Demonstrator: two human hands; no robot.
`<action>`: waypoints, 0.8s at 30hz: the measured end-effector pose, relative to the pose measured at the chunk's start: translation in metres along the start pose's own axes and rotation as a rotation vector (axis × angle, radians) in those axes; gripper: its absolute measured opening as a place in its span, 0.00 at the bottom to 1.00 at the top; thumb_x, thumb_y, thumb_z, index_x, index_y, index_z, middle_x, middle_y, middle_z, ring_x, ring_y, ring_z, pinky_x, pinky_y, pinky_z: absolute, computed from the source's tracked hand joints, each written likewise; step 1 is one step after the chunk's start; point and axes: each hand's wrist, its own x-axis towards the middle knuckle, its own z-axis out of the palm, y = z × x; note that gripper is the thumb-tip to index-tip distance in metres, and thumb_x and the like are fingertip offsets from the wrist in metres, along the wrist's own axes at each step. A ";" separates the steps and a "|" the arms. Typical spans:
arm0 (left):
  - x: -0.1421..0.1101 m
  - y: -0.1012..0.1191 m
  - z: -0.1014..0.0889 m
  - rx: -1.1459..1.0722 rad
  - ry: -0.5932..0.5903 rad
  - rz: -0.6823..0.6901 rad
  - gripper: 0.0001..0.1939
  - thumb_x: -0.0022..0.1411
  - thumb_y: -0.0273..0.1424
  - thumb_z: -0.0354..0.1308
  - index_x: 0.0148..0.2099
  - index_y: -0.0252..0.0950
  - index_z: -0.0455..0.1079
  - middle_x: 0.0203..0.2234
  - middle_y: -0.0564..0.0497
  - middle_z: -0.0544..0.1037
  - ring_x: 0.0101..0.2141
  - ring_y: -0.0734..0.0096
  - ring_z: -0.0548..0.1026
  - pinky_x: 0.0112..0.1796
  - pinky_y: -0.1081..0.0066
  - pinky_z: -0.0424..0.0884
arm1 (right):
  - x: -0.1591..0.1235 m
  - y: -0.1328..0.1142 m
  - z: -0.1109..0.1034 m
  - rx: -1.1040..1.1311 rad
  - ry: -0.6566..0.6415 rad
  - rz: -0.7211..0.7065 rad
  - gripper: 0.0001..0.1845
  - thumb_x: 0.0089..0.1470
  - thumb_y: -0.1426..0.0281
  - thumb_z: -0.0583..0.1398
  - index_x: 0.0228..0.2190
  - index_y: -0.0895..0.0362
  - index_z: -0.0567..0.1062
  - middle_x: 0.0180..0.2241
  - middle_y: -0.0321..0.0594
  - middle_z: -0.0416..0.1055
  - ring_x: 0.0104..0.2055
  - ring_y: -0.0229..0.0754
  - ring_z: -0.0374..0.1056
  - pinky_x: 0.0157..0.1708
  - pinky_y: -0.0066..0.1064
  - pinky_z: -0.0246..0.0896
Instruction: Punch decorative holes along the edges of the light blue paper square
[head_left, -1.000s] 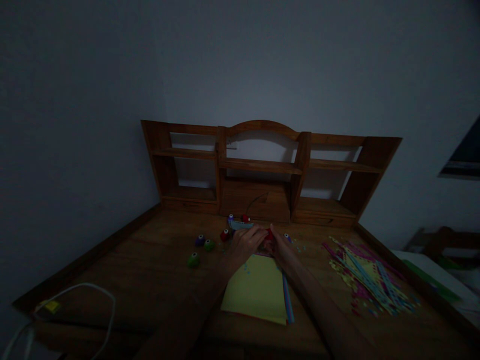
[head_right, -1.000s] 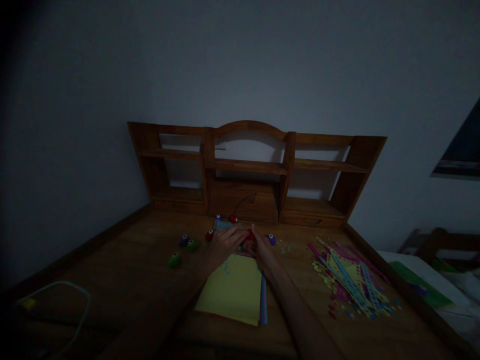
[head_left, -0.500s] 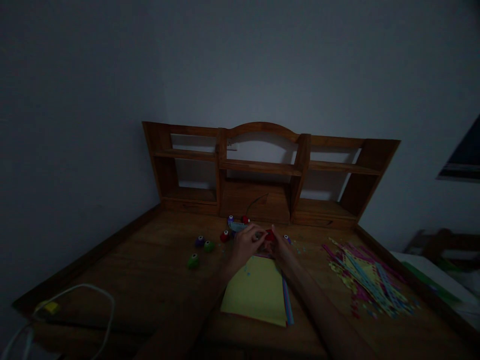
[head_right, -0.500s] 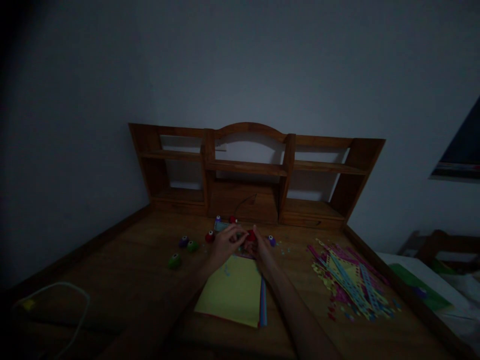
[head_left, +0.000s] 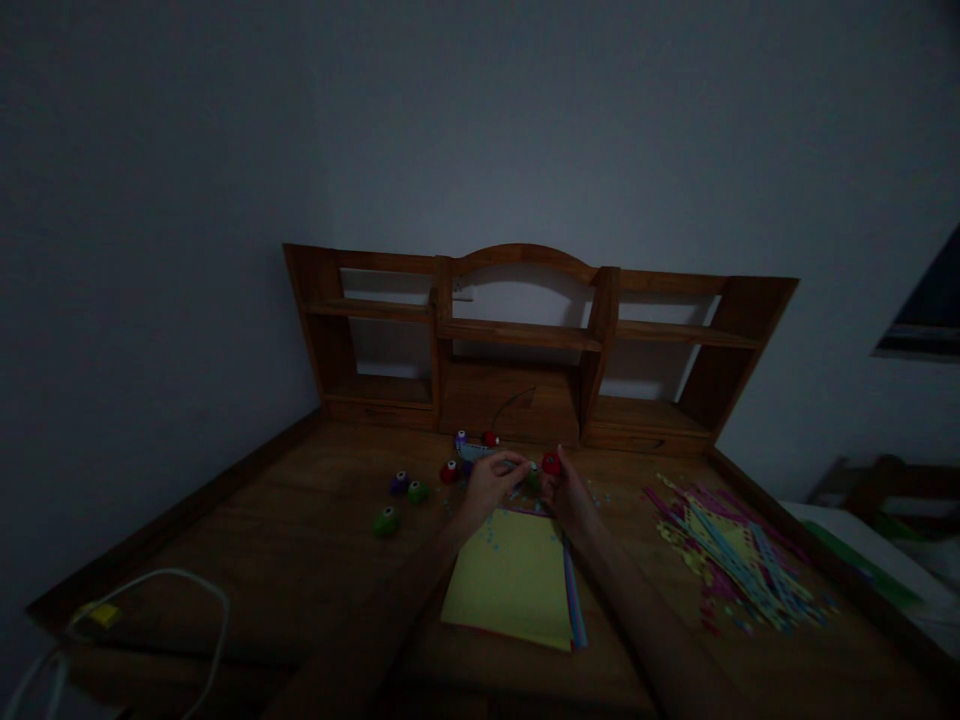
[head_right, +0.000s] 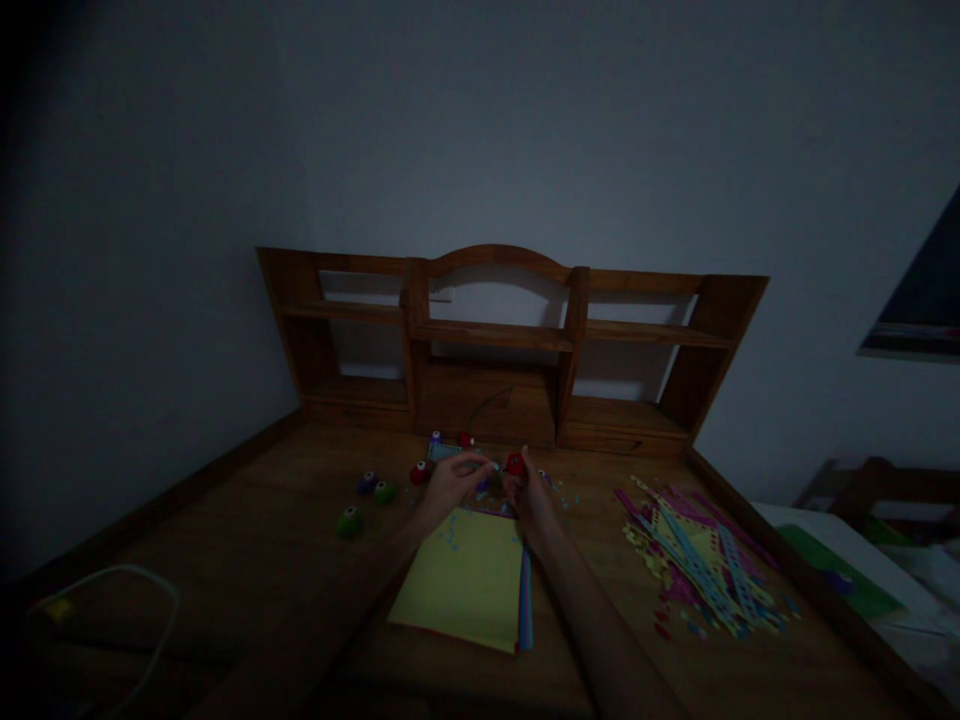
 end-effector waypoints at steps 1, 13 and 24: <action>0.001 -0.001 0.000 0.009 0.000 0.004 0.16 0.52 0.43 0.64 0.35 0.34 0.74 0.20 0.53 0.75 0.17 0.78 0.64 0.19 0.76 0.57 | 0.001 0.000 -0.001 0.006 0.004 -0.014 0.25 0.45 0.46 0.63 0.18 0.53 0.67 0.13 0.32 0.64 0.17 0.37 0.60 0.21 0.31 0.52; 0.009 -0.016 -0.014 0.304 0.251 0.204 0.11 0.63 0.34 0.53 0.43 0.37 0.73 0.36 0.48 0.79 0.36 0.66 0.77 0.37 0.69 0.71 | 0.005 0.001 -0.007 0.016 0.066 -0.100 0.28 0.42 0.43 0.63 0.16 0.54 0.64 0.13 0.30 0.61 0.15 0.33 0.55 0.19 0.28 0.50; 0.014 -0.016 -0.025 0.375 0.410 0.207 0.11 0.61 0.24 0.51 0.43 0.37 0.71 0.39 0.47 0.79 0.41 0.64 0.76 0.45 0.63 0.69 | 0.001 0.001 -0.003 -0.006 0.123 -0.136 0.25 0.44 0.45 0.62 0.19 0.53 0.65 0.13 0.31 0.63 0.15 0.36 0.59 0.16 0.28 0.50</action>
